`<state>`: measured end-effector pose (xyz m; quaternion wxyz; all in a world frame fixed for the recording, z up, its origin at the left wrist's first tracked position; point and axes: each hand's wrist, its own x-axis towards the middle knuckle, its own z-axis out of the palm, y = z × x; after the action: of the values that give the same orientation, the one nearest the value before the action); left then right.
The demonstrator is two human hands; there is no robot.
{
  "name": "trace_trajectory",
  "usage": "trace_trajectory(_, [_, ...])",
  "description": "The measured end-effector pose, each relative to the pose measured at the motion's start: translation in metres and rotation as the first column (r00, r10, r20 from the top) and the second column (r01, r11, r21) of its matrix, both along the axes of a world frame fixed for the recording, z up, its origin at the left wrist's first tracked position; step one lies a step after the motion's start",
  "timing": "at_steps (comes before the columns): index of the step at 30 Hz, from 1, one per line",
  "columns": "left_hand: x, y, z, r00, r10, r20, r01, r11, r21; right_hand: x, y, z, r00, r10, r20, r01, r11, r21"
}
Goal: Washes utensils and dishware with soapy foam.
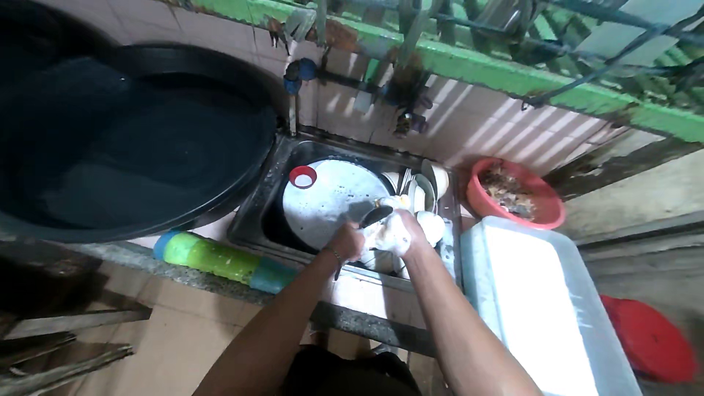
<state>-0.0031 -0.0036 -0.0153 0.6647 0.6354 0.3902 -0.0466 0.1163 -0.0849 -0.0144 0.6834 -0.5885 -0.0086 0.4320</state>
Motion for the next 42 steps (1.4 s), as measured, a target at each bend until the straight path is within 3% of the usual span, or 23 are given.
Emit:
trace_trajectory(2, [-0.008,-0.002,-0.005,0.999,-0.05,-0.014,0.051,0.994,0.099,0.009,-0.006,-0.005,0.999,-0.007,0.036,0.011,0.996,-0.092])
trace_trajectory(5, [-0.014,-0.007,-0.001,0.995,-0.096,-0.013,0.095,0.945,0.311,0.016,-0.002,-0.014,0.997,-0.074,-0.028,0.075,0.997,0.014])
trace_trajectory(7, [-0.011,-0.01,0.001,0.998,-0.053,-0.015,0.055,0.931,0.36,0.001,0.004,-0.016,0.995,-0.101,0.002,0.101,0.995,0.021])
trace_trajectory(11, [-0.001,-0.005,-0.002,0.999,0.029,-0.028,-0.019,0.954,0.3,-0.015,0.008,-0.023,0.971,0.046,0.234,-0.004,0.984,-0.18])
trace_trajectory(14, [-0.007,-0.009,-0.008,0.999,0.037,0.039,-0.042,0.988,0.148,-0.007,0.009,-0.011,0.948,-0.055,0.315,0.11,0.981,-0.158])
trace_trajectory(16, [-0.011,-0.012,-0.002,0.999,-0.02,0.034,0.011,0.97,0.242,-0.006,0.012,-0.009,0.922,-0.106,0.374,0.166,0.977,-0.134])
trace_trajectory(19, [-0.006,-0.015,-0.008,0.999,0.036,0.041,-0.046,0.958,0.283,-0.023,0.011,-0.004,0.866,0.141,0.479,0.066,0.919,-0.389])
trace_trajectory(22, [-0.003,-0.005,-0.011,0.999,0.049,-0.015,-0.043,0.968,0.247,-0.038,0.004,0.001,0.815,0.391,0.427,-0.09,0.814,-0.574])
trace_trajectory(24, [-0.006,0.001,-0.017,0.997,-0.008,-0.082,0.025,0.976,0.215,-0.029,0.001,-0.001,0.821,0.445,0.357,-0.141,0.765,-0.629])
trace_trajectory(28, [-0.018,0.011,-0.006,0.968,-0.129,-0.217,0.199,0.919,0.341,0.004,0.009,-0.007,0.812,0.477,0.336,-0.132,0.711,-0.691])
trace_trajectory(30, [-0.021,0.018,-0.006,0.977,-0.122,-0.173,0.18,0.908,0.379,0.024,0.018,-0.02,0.724,0.571,0.388,-0.169,0.691,-0.703])
trace_trajectory(33, [-0.023,0.023,-0.006,0.99,-0.119,-0.075,0.137,0.941,0.311,0.052,0.032,-0.036,0.536,0.751,0.386,-0.258,0.581,-0.772])
trace_trajectory(36, [-0.026,0.021,-0.003,0.996,-0.083,0.018,0.079,0.985,0.153,0.063,0.037,-0.035,0.546,0.681,0.489,-0.192,0.669,-0.718])
trace_trajectory(39, [-0.025,0.02,-0.003,0.999,-0.024,0.046,0.019,0.993,0.12,0.054,0.037,-0.016,0.587,0.577,0.568,-0.118,0.755,-0.645])
trace_trajectory(42, [-0.022,0.02,-0.006,0.999,0.016,0.047,-0.023,0.988,0.155,0.055,0.039,-0.026,0.542,0.645,0.538,-0.12,0.693,-0.711])
